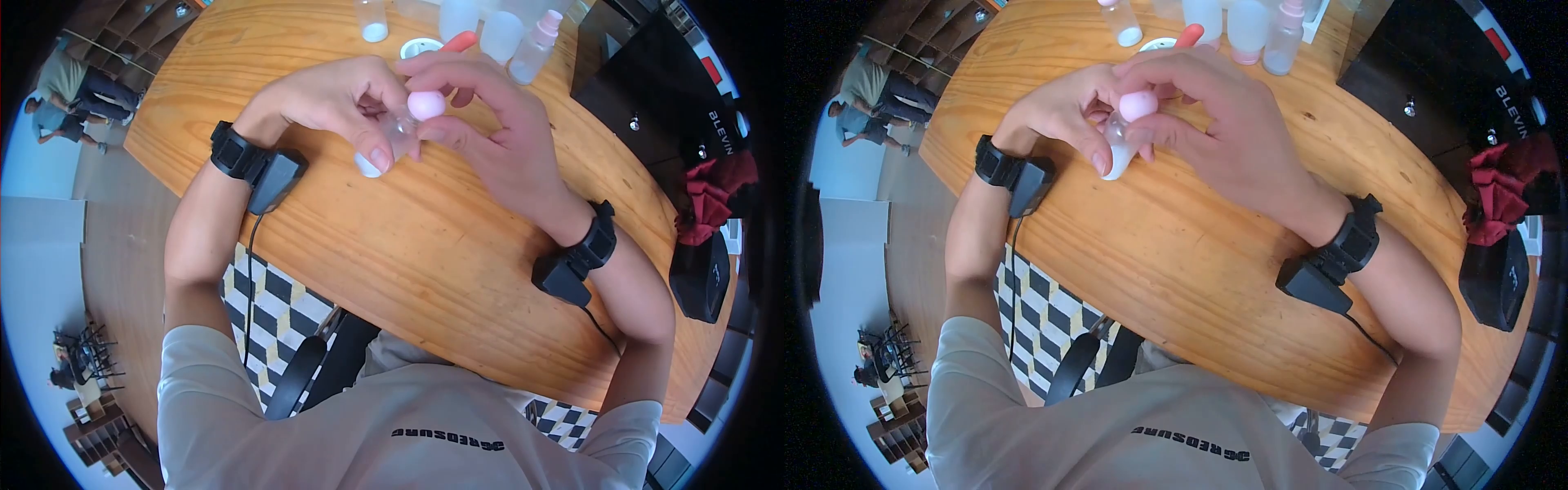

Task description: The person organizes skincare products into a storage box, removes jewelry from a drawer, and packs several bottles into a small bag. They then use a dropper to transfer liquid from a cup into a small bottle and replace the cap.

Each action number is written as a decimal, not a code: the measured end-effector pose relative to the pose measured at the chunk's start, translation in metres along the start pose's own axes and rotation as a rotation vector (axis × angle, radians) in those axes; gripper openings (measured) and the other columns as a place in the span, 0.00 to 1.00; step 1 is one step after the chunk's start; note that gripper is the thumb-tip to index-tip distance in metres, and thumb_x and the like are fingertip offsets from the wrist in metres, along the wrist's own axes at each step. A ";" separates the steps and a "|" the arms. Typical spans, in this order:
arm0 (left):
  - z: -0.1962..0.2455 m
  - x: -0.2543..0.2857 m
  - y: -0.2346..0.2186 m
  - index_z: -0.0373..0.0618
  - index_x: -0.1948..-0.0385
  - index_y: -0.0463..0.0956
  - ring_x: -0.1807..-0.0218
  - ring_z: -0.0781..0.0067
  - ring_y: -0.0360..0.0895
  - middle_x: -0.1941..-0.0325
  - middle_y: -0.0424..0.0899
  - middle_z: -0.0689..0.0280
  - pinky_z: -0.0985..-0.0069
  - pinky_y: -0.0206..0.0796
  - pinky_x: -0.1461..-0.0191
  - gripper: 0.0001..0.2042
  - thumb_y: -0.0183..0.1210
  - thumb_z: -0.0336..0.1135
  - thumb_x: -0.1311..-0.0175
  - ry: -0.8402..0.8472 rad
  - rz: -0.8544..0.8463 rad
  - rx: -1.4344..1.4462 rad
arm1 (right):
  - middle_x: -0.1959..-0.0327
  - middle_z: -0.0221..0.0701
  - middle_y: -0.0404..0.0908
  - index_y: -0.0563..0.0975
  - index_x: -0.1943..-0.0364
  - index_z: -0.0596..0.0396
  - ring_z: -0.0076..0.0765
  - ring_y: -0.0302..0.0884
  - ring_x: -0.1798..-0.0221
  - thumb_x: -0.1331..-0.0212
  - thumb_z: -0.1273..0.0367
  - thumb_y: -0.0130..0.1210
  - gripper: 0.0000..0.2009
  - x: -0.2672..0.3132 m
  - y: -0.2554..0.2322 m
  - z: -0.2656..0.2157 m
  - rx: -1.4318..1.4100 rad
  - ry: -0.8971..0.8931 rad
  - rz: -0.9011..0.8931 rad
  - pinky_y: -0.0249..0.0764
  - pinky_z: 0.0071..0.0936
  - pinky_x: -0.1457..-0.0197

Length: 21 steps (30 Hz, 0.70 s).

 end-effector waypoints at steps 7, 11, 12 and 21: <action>0.001 0.006 -0.001 0.37 0.55 0.84 0.59 0.72 0.84 0.59 0.89 0.60 0.75 0.74 0.58 0.26 0.80 0.42 0.55 -0.226 0.007 0.114 | 0.48 0.27 0.85 0.83 0.49 0.51 0.30 0.78 0.48 0.37 0.70 0.67 0.13 0.001 0.000 0.005 0.030 -0.043 -0.011 0.73 0.26 0.50; 0.001 0.009 -0.003 0.36 0.56 0.84 0.61 0.73 0.83 0.60 0.89 0.60 0.76 0.72 0.61 0.26 0.76 0.45 0.53 -0.269 -0.016 0.114 | 0.48 0.27 0.85 0.83 0.48 0.53 0.30 0.78 0.49 0.38 0.71 0.67 0.14 0.001 -0.002 0.012 -0.005 -0.077 -0.065 0.73 0.25 0.50; 0.001 0.009 -0.003 0.36 0.57 0.84 0.62 0.74 0.83 0.61 0.89 0.60 0.77 0.70 0.62 0.25 0.74 0.47 0.53 -0.261 -0.020 0.097 | 0.48 0.27 0.85 0.83 0.48 0.53 0.30 0.78 0.49 0.38 0.71 0.67 0.14 0.001 -0.002 0.010 -0.005 -0.075 -0.065 0.73 0.25 0.50; 0.012 0.005 0.003 0.37 0.59 0.87 0.56 0.73 0.82 0.61 0.88 0.62 0.76 0.68 0.50 0.22 0.70 0.50 0.42 -0.220 0.003 0.060 | 0.51 0.29 0.86 0.85 0.55 0.54 0.34 0.82 0.52 0.39 0.73 0.67 0.09 0.001 -0.002 0.000 0.089 0.043 -0.017 0.76 0.33 0.43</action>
Point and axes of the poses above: each hand's wrist, its own x-axis away from the middle knuckle, its own y-axis out of the palm, z = x × y, the point moved 2 cm from there along -x, towards the middle knuckle
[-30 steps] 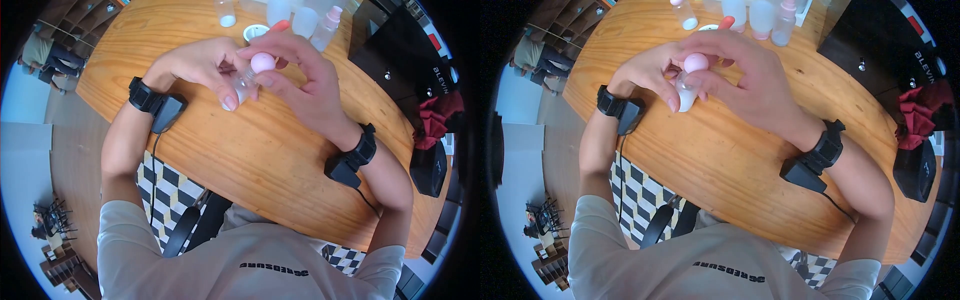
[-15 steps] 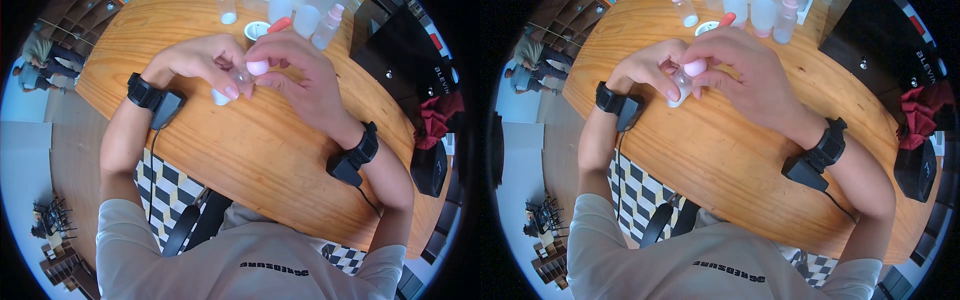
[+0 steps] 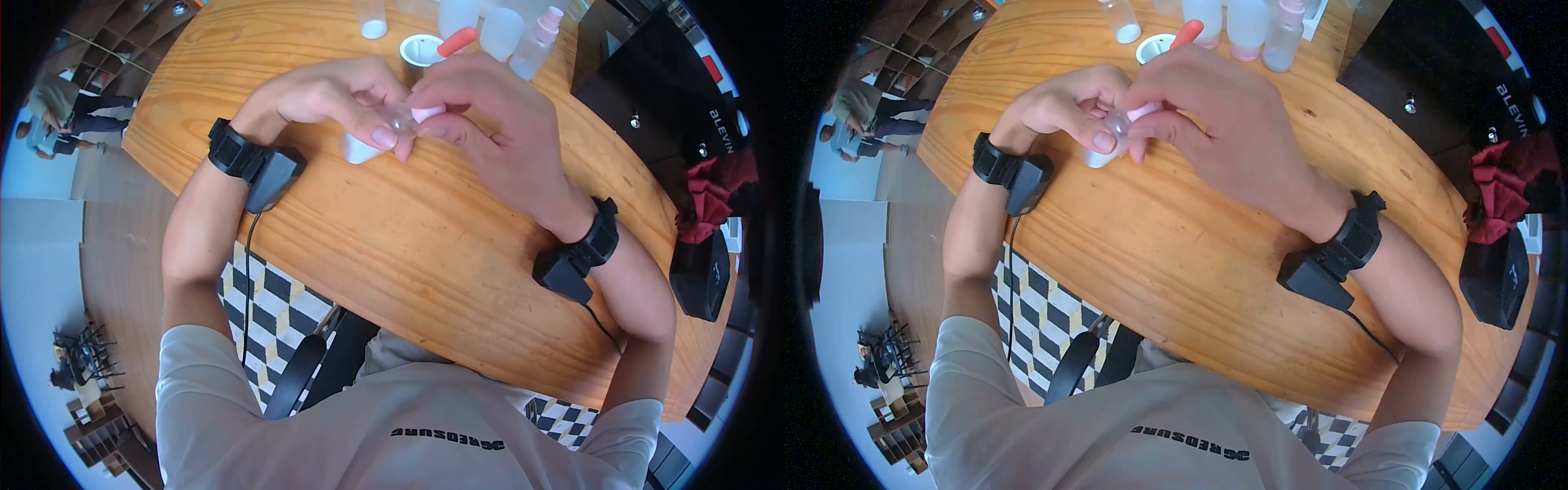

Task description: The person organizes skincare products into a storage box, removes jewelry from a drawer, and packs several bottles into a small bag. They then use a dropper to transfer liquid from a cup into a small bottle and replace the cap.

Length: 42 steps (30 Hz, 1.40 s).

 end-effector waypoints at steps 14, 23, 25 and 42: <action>-0.003 0.000 -0.001 0.35 0.63 0.86 0.62 0.75 0.80 0.65 0.87 0.63 0.77 0.66 0.57 0.21 0.67 0.48 0.42 0.051 -0.006 0.036 | 0.79 0.25 0.77 0.76 0.42 0.50 0.29 0.76 0.79 0.39 0.56 0.70 0.25 0.003 -0.004 -0.001 -0.002 0.057 -0.132 0.67 0.26 0.73; -0.001 0.000 0.000 0.34 0.65 0.85 0.70 0.80 0.74 0.72 0.83 0.68 0.79 0.60 0.66 0.22 0.68 0.50 0.45 -0.018 -0.003 0.017 | 0.78 0.29 0.82 0.77 0.53 0.49 0.41 0.80 0.77 0.40 0.48 0.67 0.23 0.004 0.002 0.005 0.382 0.135 -0.199 0.70 0.34 0.73; -0.002 -0.002 0.000 0.33 0.65 0.84 0.74 0.82 0.72 0.74 0.82 0.70 0.81 0.58 0.72 0.23 0.70 0.50 0.48 -0.002 0.005 0.028 | 0.77 0.29 0.82 0.77 0.54 0.49 0.41 0.80 0.76 0.39 0.49 0.66 0.21 0.004 -0.002 0.011 0.389 0.102 -0.200 0.71 0.34 0.73; -0.001 -0.007 0.009 0.39 0.77 0.76 0.79 0.85 0.64 0.82 0.70 0.75 0.79 0.52 0.77 0.18 0.70 0.42 0.35 0.074 -0.051 -0.020 | 0.74 0.33 0.83 0.80 0.66 0.51 0.46 0.78 0.76 0.35 0.54 0.64 0.16 0.002 0.000 -0.002 0.270 -0.097 -0.159 0.68 0.38 0.73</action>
Point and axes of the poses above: each hand's wrist, its own x-axis away from the middle knuckle, its own y-axis out of the palm, z = x × y, the point moved 2 cm from there along -x, towards the middle knuckle
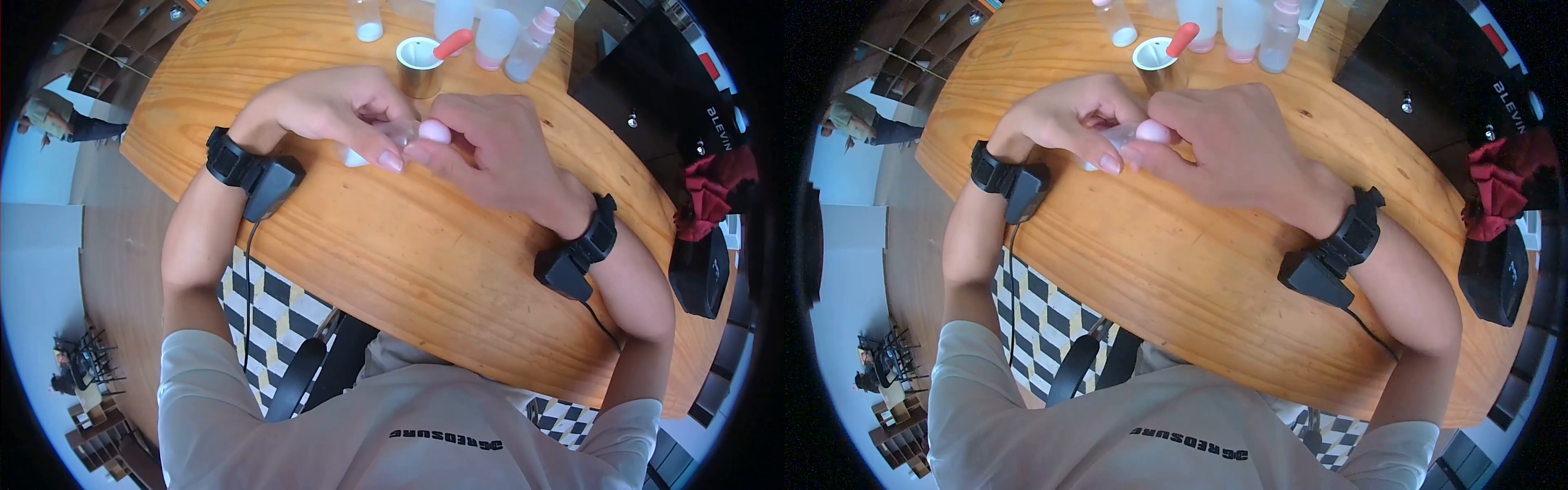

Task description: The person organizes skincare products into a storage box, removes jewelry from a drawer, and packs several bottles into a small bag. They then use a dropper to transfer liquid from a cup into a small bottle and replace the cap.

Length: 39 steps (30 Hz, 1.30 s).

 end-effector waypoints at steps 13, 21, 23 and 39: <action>0.001 0.000 -0.003 0.37 0.75 0.78 0.80 0.86 0.63 0.83 0.69 0.76 0.80 0.54 0.76 0.15 0.71 0.39 0.37 -0.004 -0.003 0.027 | 0.75 0.31 0.82 0.81 0.58 0.48 0.42 0.80 0.75 0.38 0.47 0.65 0.21 -0.001 -0.006 -0.001 -0.056 0.095 0.071 0.71 0.32 0.71; 0.007 0.002 -0.003 0.36 0.76 0.78 0.78 0.87 0.63 0.81 0.70 0.76 0.81 0.52 0.74 0.16 0.71 0.39 0.37 -0.009 -0.014 0.070 | 0.70 0.29 0.83 0.79 0.61 0.49 0.42 0.82 0.70 0.37 0.55 0.66 0.15 -0.001 -0.001 -0.003 0.090 -0.095 0.120 0.74 0.35 0.68; 0.006 0.002 -0.001 0.38 0.78 0.76 0.79 0.86 0.62 0.82 0.69 0.76 0.81 0.52 0.75 0.17 0.71 0.39 0.37 -0.047 -0.008 0.065 | 0.73 0.31 0.82 0.78 0.65 0.49 0.43 0.81 0.72 0.35 0.53 0.64 0.16 -0.001 0.003 0.002 0.101 -0.077 0.119 0.72 0.36 0.70; 0.024 0.002 0.006 0.37 0.73 0.81 0.75 0.84 0.69 0.78 0.77 0.72 0.78 0.59 0.71 0.10 0.74 0.32 0.45 0.293 0.328 -0.510 | 0.86 0.35 0.69 0.72 0.77 0.57 0.37 0.65 0.84 0.25 0.46 0.50 0.29 0.000 0.007 -0.003 -0.284 0.229 0.180 0.58 0.36 0.78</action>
Point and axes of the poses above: each hand's wrist, its own x-axis away from the middle knuckle, its own y-axis out of the palm, z = x × y, the point moved 2 cm from there along -x, towards the middle knuckle
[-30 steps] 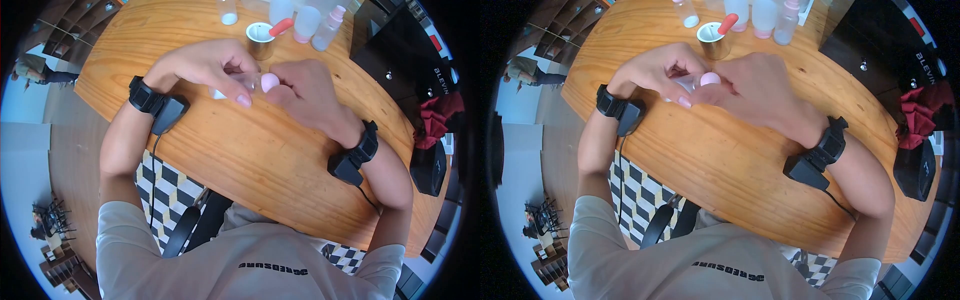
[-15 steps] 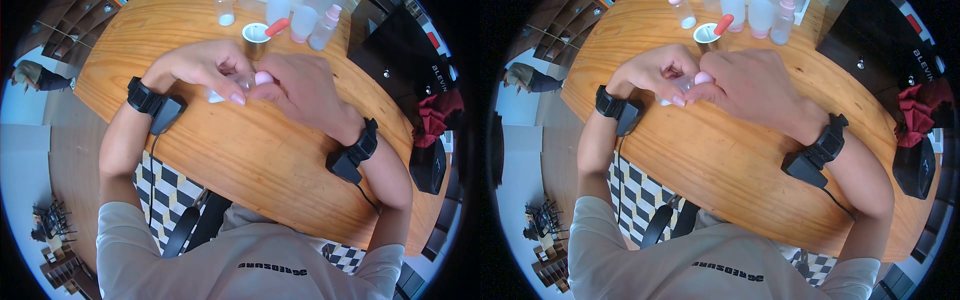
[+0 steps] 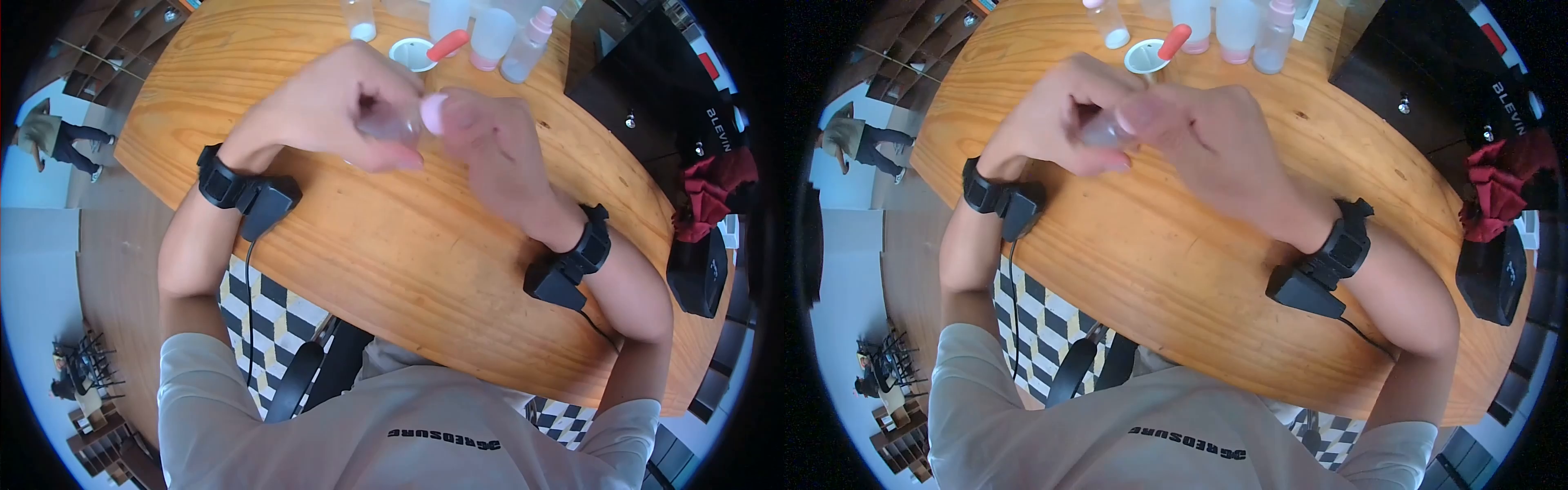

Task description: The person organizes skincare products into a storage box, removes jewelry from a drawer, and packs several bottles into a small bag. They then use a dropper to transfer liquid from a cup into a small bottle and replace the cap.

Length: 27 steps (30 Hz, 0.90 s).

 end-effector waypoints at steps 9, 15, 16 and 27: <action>-0.019 0.016 -0.058 0.40 0.38 0.75 0.41 0.69 0.79 0.44 0.84 0.58 0.72 0.68 0.36 0.27 0.70 0.43 0.35 0.204 0.896 0.145 | 0.85 0.27 0.53 0.63 0.80 0.59 0.28 0.50 0.79 0.21 0.42 0.39 0.35 -0.001 0.005 0.007 -0.239 0.137 -0.070 0.50 0.35 0.75; -0.029 0.003 -0.049 0.41 0.32 0.70 0.41 0.74 0.78 0.42 0.81 0.64 0.74 0.69 0.37 0.28 0.67 0.33 0.32 0.053 0.854 0.100 | 0.86 0.29 0.58 0.67 0.80 0.59 0.31 0.54 0.80 0.22 0.44 0.41 0.34 -0.004 0.008 0.010 -0.248 0.212 -0.044 0.54 0.36 0.74; -0.029 0.000 -0.048 0.41 0.32 0.70 0.41 0.74 0.78 0.42 0.81 0.64 0.74 0.69 0.37 0.28 0.67 0.33 0.32 0.062 0.846 0.101 | 0.86 0.31 0.60 0.69 0.80 0.59 0.34 0.59 0.81 0.22 0.43 0.40 0.35 -0.005 0.008 0.012 -0.222 0.212 -0.057 0.57 0.38 0.73; -0.019 -0.041 -0.048 0.41 0.43 0.72 0.40 0.72 0.79 0.44 0.81 0.62 0.74 0.73 0.39 0.18 0.61 0.21 0.34 -0.081 0.792 -0.012 | 0.86 0.39 0.71 0.75 0.80 0.58 0.50 0.73 0.79 0.22 0.42 0.37 0.36 -0.008 0.009 0.012 -0.131 0.199 -0.059 0.65 0.46 0.71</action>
Point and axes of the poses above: each hand's wrist, its own x-axis away from the middle knuckle, its own y-axis out of the palm, z = x × y, the point moved 2 cm from there along -x, towards the middle knuckle
